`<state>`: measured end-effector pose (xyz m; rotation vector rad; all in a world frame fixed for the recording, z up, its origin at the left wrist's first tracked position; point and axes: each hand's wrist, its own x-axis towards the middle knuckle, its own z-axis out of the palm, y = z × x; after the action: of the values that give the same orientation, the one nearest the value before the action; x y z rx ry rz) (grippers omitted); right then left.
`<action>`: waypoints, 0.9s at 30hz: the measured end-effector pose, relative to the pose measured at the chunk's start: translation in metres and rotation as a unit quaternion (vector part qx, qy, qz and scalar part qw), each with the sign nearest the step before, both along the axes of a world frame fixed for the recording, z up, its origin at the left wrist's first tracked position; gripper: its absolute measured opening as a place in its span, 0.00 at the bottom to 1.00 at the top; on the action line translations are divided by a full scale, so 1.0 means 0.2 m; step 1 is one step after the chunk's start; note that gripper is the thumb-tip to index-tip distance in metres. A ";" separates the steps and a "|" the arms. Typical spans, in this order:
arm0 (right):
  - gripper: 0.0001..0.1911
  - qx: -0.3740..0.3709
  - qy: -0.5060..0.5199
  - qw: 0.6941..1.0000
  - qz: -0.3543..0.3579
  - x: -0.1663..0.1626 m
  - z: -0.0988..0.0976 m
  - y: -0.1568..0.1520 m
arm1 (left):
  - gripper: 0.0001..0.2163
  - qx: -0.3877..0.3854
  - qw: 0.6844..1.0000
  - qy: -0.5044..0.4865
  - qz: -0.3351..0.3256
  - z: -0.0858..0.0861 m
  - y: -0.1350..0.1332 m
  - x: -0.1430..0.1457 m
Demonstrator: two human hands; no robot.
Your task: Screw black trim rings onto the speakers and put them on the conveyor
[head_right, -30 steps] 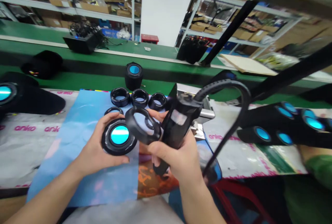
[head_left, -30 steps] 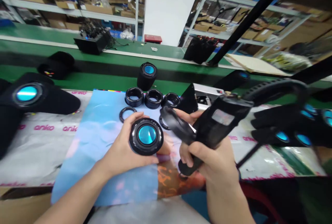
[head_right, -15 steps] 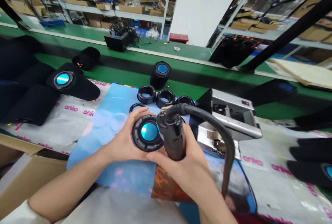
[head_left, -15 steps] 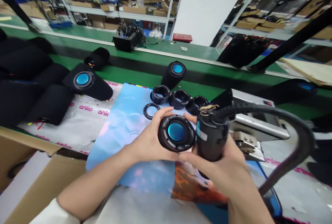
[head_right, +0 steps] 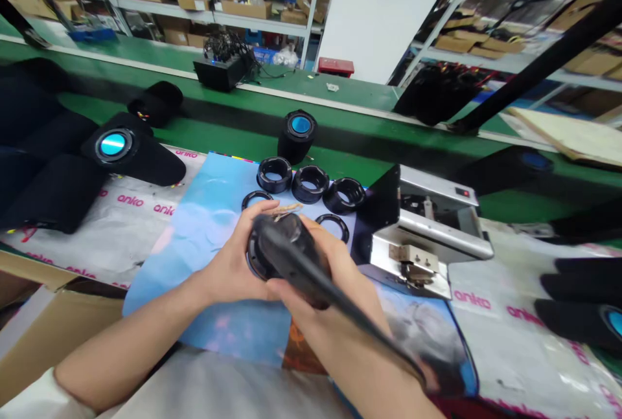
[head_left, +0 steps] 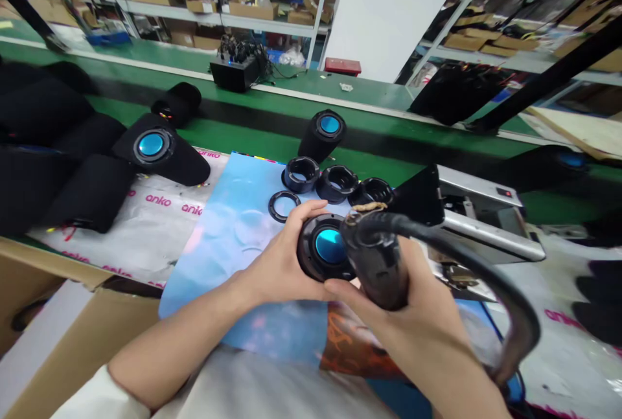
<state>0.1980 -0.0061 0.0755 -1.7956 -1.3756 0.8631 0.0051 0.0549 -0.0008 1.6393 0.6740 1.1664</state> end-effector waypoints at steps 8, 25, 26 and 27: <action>0.40 -0.074 0.015 0.997 0.019 0.00 0.09 0.00 | 0.56 -0.004 1.000 0.010 -0.023 0.03 0.00 -0.03; 0.31 -0.016 0.001 0.992 0.123 0.00 0.04 0.05 | 0.56 0.093 0.989 0.063 0.101 -0.07 -0.02 -0.02; 0.31 0.005 -0.006 0.995 0.101 -0.03 0.02 0.02 | 0.55 0.083 0.989 0.064 0.103 -0.08 -0.02 -0.01; 0.30 0.027 -0.014 0.997 0.077 -0.07 -0.01 -0.01 | 0.55 0.066 0.990 0.069 0.103 -0.09 -0.03 -0.01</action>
<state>0.1843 -0.0082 0.0738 -1.6850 -1.5569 0.8742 0.0040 0.0487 -0.0197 1.8064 0.8876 1.2751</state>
